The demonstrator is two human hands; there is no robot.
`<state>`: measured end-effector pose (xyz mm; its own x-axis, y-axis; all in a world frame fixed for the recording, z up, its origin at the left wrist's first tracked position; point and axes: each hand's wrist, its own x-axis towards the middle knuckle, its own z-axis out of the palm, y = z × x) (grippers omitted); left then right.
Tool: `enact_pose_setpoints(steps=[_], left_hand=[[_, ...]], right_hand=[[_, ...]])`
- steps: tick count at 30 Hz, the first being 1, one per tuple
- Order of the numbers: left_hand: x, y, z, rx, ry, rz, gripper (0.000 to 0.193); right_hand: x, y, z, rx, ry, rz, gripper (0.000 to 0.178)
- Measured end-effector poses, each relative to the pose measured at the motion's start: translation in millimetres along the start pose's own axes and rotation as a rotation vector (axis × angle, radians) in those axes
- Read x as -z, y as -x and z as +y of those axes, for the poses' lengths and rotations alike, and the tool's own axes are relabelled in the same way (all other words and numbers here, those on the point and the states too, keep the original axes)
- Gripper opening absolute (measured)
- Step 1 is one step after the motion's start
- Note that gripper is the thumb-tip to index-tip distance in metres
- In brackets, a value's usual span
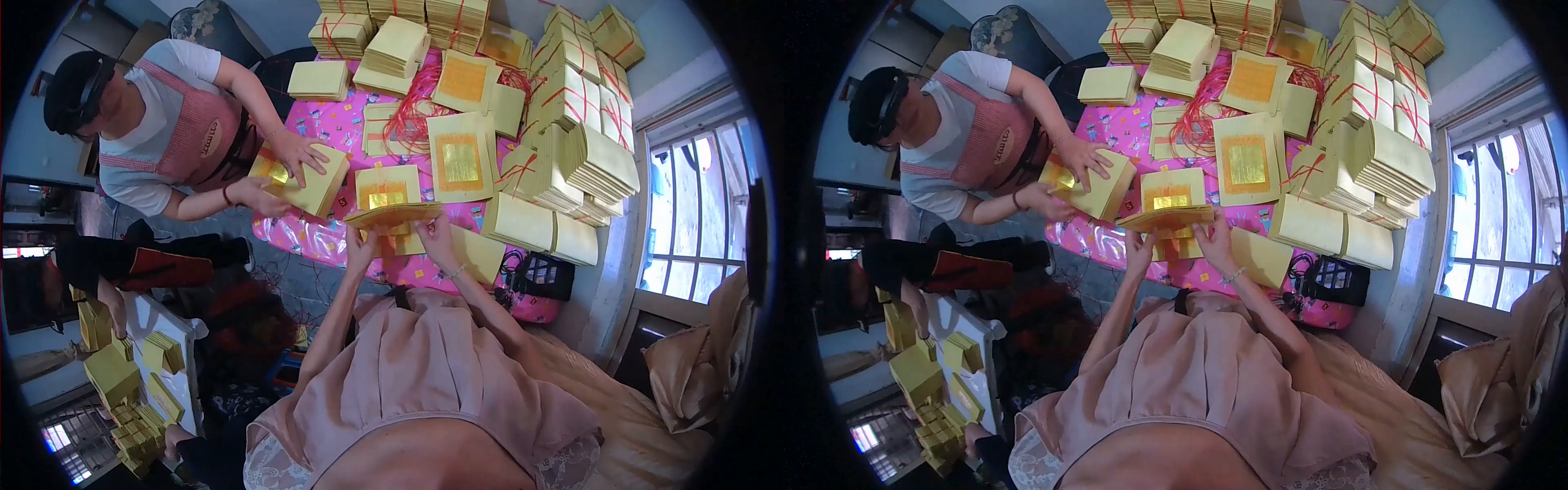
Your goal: Folding and stacking sheets of yellow paper with gold foil.
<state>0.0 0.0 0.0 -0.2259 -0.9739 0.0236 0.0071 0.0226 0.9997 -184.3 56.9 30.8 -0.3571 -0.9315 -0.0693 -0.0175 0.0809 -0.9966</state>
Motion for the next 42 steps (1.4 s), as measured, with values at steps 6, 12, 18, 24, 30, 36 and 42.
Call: enact_pose_setpoints(steps=[6,12,18,24,30,36,42], left_hand=[[-1.6,-9.1,8.2,-0.064,0.028,0.033,0.039],[-10.9,-9.9,43.7,-0.174,-0.034,0.005,0.039],[-4.1,-12.5,38.5,-0.108,0.001,-0.079,0.04],[-2.9,-17.6,32.3,-0.088,-0.044,0.001,0.029],[-5.1,-35.5,72.3,0.025,-0.107,-0.147,0.042],[15.7,-33.2,21.4,0.525,0.26,-0.273,0.046],[30.2,-22.1,12.3,0.889,0.517,-0.239,0.041]], right_hand=[[-5.2,-6.2,-2.4,0.061,-0.038,0.016,0.036],[-1.8,-9.0,5.6,0.197,-0.088,-0.004,0.033],[7.7,-5.0,-5.7,0.08,0.004,-0.07,0.024],[8.5,-14.7,-8.7,0.198,0.084,-0.06,0.024],[31.8,-30.0,-26.0,-0.064,-0.046,-0.24,0.047],[43.3,-23.1,0.3,-0.348,-0.116,-0.386,0.045],[58.1,-12.3,-34.0,0.192,0.373,-0.216,0.044]])
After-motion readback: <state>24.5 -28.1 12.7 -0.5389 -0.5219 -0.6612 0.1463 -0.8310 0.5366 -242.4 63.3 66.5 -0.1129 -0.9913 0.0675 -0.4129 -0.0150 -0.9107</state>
